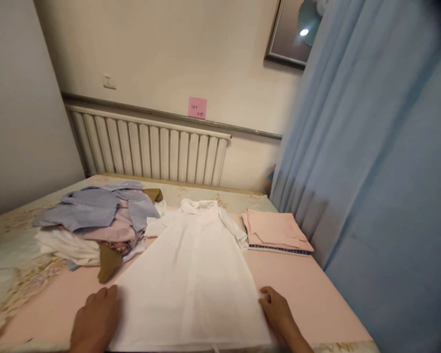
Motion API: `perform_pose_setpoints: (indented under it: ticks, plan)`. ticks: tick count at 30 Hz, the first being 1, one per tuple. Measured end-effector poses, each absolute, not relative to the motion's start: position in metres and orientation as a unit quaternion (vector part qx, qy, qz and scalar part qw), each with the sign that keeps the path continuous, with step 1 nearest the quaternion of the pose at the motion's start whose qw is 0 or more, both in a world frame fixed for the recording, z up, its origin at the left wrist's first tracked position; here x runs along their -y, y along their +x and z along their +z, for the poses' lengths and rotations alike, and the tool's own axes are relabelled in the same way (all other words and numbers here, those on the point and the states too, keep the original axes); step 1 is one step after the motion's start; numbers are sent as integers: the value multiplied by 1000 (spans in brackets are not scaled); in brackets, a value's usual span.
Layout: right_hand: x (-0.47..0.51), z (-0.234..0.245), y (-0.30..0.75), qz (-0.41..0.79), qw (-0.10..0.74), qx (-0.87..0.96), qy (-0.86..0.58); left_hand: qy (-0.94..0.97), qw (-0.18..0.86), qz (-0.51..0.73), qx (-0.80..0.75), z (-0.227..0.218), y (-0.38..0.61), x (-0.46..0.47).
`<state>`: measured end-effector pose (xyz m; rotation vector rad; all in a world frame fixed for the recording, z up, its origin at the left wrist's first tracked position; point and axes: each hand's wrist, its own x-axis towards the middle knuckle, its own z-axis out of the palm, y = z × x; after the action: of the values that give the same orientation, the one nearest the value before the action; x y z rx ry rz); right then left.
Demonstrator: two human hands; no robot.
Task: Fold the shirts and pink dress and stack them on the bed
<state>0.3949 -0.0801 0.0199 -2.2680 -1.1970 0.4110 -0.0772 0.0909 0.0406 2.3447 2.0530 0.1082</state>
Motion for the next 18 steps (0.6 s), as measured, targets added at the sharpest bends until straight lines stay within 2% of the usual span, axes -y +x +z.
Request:
perform_pose_setpoints:
  ticks: [3,9,13,18]
  plan:
    - [50,41,402,118,288,410,-857,796,-14,107,-596,34,-16,-92]
    - [-38,57,402,57,315,428,-845,867,-36,254,-426,-27,92,-106]
    - [-86,45,401,24,268,422,-866,885,-75,270,-373,-50,103,-116]
    - [-128,60,430,-7,225,390,-893,894,-38,266,-358,-49,97,-126]
